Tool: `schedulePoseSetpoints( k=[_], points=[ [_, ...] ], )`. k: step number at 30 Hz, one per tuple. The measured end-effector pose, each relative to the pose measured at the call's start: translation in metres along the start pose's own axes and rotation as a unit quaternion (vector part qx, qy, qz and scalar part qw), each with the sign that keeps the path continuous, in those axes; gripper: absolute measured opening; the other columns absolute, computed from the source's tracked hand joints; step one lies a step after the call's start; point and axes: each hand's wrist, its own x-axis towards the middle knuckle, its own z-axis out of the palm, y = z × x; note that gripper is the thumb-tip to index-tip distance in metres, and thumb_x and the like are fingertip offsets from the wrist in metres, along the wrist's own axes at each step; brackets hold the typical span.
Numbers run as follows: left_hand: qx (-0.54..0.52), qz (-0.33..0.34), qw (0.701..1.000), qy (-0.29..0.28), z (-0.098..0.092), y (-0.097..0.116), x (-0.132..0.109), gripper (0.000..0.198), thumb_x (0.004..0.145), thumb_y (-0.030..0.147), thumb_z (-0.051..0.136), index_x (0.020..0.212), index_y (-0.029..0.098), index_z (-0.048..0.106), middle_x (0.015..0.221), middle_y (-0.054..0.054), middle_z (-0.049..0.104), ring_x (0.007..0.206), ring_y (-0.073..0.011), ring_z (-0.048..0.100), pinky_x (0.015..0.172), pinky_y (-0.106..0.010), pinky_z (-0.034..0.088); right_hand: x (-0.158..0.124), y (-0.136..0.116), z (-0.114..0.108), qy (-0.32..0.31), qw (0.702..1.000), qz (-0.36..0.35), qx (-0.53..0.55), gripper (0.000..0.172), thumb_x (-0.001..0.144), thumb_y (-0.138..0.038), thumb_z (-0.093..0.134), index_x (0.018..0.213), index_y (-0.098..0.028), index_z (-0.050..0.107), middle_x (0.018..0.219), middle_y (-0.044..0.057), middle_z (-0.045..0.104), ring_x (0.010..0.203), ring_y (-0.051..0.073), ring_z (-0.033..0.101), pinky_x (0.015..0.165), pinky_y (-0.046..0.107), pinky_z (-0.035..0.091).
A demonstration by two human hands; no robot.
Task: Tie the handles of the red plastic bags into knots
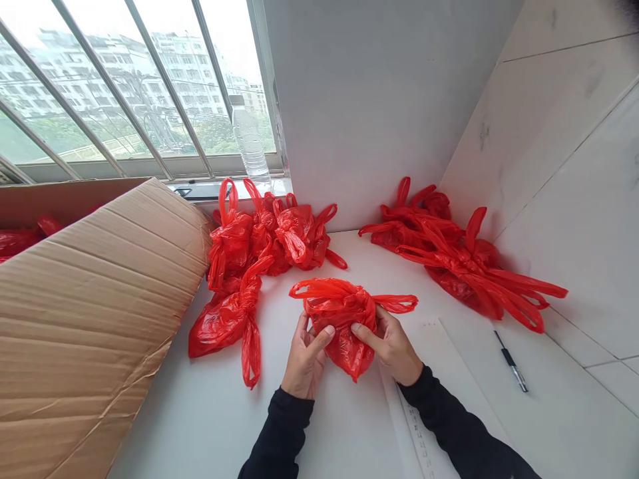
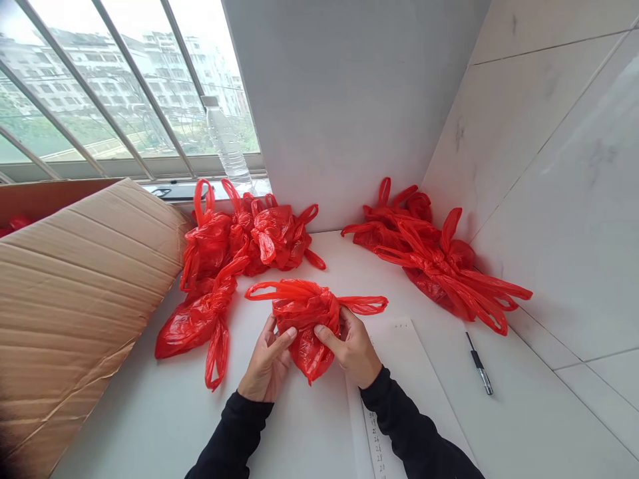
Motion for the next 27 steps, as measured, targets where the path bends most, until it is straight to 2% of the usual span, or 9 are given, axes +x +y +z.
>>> schedulePoseSetpoints(
  k=[3,10,16,20,24,27],
  points=[
    [0.033,-0.009,0.999,-0.029,-0.0004,-0.0043,0.0004,0.067,0.068,0.024,0.085,0.128,0.024,0.055,0.121,-0.011,0.069,0.114,-0.0307,0.064,0.101,-0.044,0.048,0.0007,0.0008,-0.0013,0.008,1.0,0.006,0.005,0.03,0.084,-0.037,0.072,0.11,-0.023,0.066,0.109,0.007,0.072,0.102,0.027,0.066,0.093,0.042,0.052],
    [0.055,-0.001,0.998,-0.044,-0.0084,-0.0083,0.0026,0.067,0.07,0.022,0.083,0.13,0.023,0.054,0.121,-0.011,0.068,0.113,-0.0303,0.064,0.1,-0.044,0.048,0.0022,0.0023,-0.0016,0.032,0.998,0.005,0.044,0.028,0.088,-0.042,0.067,0.107,-0.021,0.068,0.112,0.009,0.072,0.105,0.028,0.065,0.097,0.044,0.051],
    [0.022,0.002,1.0,-0.006,-0.0069,-0.0099,0.0037,0.066,0.066,0.023,0.085,0.126,0.023,0.058,0.123,-0.011,0.069,0.115,-0.0305,0.064,0.102,-0.043,0.048,0.0033,0.0025,-0.0006,0.039,0.997,0.012,0.06,0.029,0.085,-0.043,0.07,0.105,-0.022,0.069,0.112,0.008,0.072,0.105,0.028,0.066,0.097,0.043,0.051],
    [0.009,-0.002,1.0,0.007,-0.0066,-0.0095,0.003,0.063,0.069,0.024,0.084,0.127,0.024,0.059,0.121,-0.01,0.07,0.116,-0.0302,0.064,0.102,-0.042,0.049,0.0038,0.0047,0.0004,0.035,0.998,0.017,0.049,0.035,0.088,-0.048,0.065,0.112,-0.023,0.068,0.114,0.009,0.072,0.106,0.028,0.066,0.096,0.042,0.052],
    [0.012,0.0,1.0,0.007,-0.0042,-0.0064,-0.0002,0.065,0.068,0.023,0.084,0.127,0.024,0.058,0.116,-0.009,0.071,0.11,-0.0304,0.066,0.095,-0.04,0.052,0.0039,0.0095,-0.0011,0.032,0.999,0.004,0.04,0.031,0.086,-0.043,0.069,0.11,-0.023,0.069,0.113,0.008,0.072,0.106,0.028,0.065,0.096,0.042,0.051],
    [-0.001,-0.002,1.0,0.01,-0.0022,-0.0041,-0.0011,0.062,0.072,0.029,0.082,0.128,0.023,0.057,0.119,-0.011,0.069,0.113,-0.0313,0.065,0.096,-0.042,0.051,0.0032,0.0085,-0.0011,0.015,0.999,0.006,0.037,0.03,0.085,-0.04,0.071,0.11,-0.023,0.069,0.114,0.009,0.072,0.104,0.028,0.066,0.096,0.043,0.051]
  ],
)
